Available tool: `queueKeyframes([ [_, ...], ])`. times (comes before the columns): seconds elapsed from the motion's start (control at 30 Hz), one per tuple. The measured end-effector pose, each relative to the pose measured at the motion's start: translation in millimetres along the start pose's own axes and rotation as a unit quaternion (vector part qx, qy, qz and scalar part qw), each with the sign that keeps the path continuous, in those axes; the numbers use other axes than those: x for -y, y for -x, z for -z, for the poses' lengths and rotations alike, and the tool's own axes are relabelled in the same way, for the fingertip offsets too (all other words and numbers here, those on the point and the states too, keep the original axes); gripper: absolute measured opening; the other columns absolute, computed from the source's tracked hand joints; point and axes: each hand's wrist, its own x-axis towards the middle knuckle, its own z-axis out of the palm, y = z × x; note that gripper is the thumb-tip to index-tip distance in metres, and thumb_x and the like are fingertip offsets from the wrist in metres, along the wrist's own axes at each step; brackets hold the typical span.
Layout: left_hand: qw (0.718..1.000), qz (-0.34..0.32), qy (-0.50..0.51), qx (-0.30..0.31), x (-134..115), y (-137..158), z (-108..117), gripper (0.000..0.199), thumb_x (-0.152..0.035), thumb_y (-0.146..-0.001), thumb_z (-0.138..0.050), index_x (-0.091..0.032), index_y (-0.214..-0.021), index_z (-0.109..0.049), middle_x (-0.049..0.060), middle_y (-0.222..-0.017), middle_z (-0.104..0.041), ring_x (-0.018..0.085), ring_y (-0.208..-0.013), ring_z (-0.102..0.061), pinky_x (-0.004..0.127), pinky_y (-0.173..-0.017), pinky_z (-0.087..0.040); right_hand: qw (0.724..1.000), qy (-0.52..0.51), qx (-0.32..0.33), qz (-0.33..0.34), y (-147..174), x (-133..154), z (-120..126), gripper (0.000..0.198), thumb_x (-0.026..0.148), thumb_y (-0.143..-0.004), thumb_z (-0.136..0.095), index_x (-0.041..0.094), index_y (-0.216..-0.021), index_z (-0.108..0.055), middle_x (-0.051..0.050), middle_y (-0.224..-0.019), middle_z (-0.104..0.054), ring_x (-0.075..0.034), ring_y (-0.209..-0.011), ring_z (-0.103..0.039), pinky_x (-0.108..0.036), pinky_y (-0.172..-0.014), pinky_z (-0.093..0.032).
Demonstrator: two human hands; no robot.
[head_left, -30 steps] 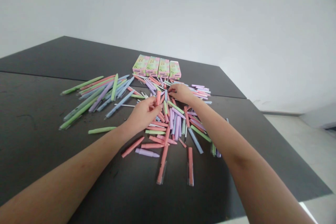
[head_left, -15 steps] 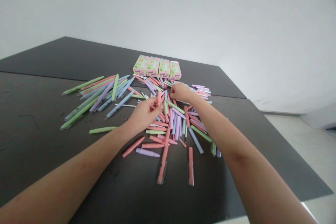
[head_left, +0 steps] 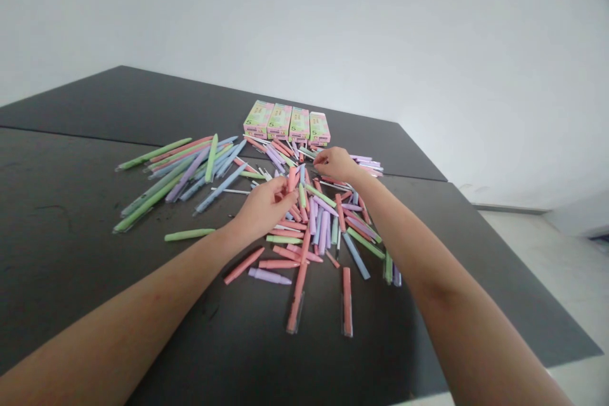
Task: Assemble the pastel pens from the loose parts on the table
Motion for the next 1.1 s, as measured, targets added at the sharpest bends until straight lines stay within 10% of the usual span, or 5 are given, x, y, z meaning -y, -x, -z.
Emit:
queueKeyframes([
  [0.6,1.0,-0.005,-0.014,0.004,3.2,-1.3,0.1,0.017,-0.034,-0.083,-0.052,-0.018,-0.076,-0.053,0.001,-0.067,-0.065,0.014,-0.053,-0.055,0.023,-0.049,-0.04,0.994,0.103,0.017,0.011,-13.1,16.6,-13.2,0.023,0.023,-0.075,-0.056,0.015,-0.085,-0.075,-0.012,-0.087,-0.073,-0.023,-0.082,-0.066,-0.027,-0.072,-0.046],
  [0.8,0.999,-0.003,0.027,0.017,1.7,0.5,-0.2,0.016,-0.032,-0.082,-0.053,-0.017,-0.076,-0.053,0.001,-0.066,-0.065,0.013,-0.052,-0.056,0.023,-0.047,-0.041,0.99,-0.093,-0.09,-0.053,8.2,13.7,-0.6,0.016,0.022,-0.069,-0.06,0.013,-0.074,-0.072,-0.006,-0.07,-0.069,-0.015,-0.065,-0.059,-0.024,-0.062,-0.042],
  [0.9,0.998,-0.005,0.053,0.039,-1.9,2.0,-0.7,0.015,-0.031,-0.082,-0.053,-0.017,-0.079,-0.053,0.002,-0.071,-0.067,0.014,-0.055,-0.059,0.022,-0.047,-0.043,0.934,-0.337,-0.088,-0.083,36.4,21.4,8.6,0.017,0.026,-0.071,-0.061,0.011,-0.073,-0.069,-0.002,-0.061,-0.063,-0.007,-0.048,-0.045,-0.021,-0.048,-0.033],
  [1.1,0.997,-0.026,0.073,0.028,-22.9,6.7,-3.2,0.01,-0.027,-0.081,-0.056,-0.017,-0.08,-0.053,-0.001,-0.069,-0.063,0.011,-0.051,-0.057,0.021,-0.045,-0.045,0.722,-0.691,0.015,-0.028,98.5,49.2,16.2,0.031,0.033,-0.072,-0.073,0.013,-0.096,-0.068,0.004,-0.062,-0.055,-0.002,-0.04,-0.018,-0.02,-0.039,-0.011],
])
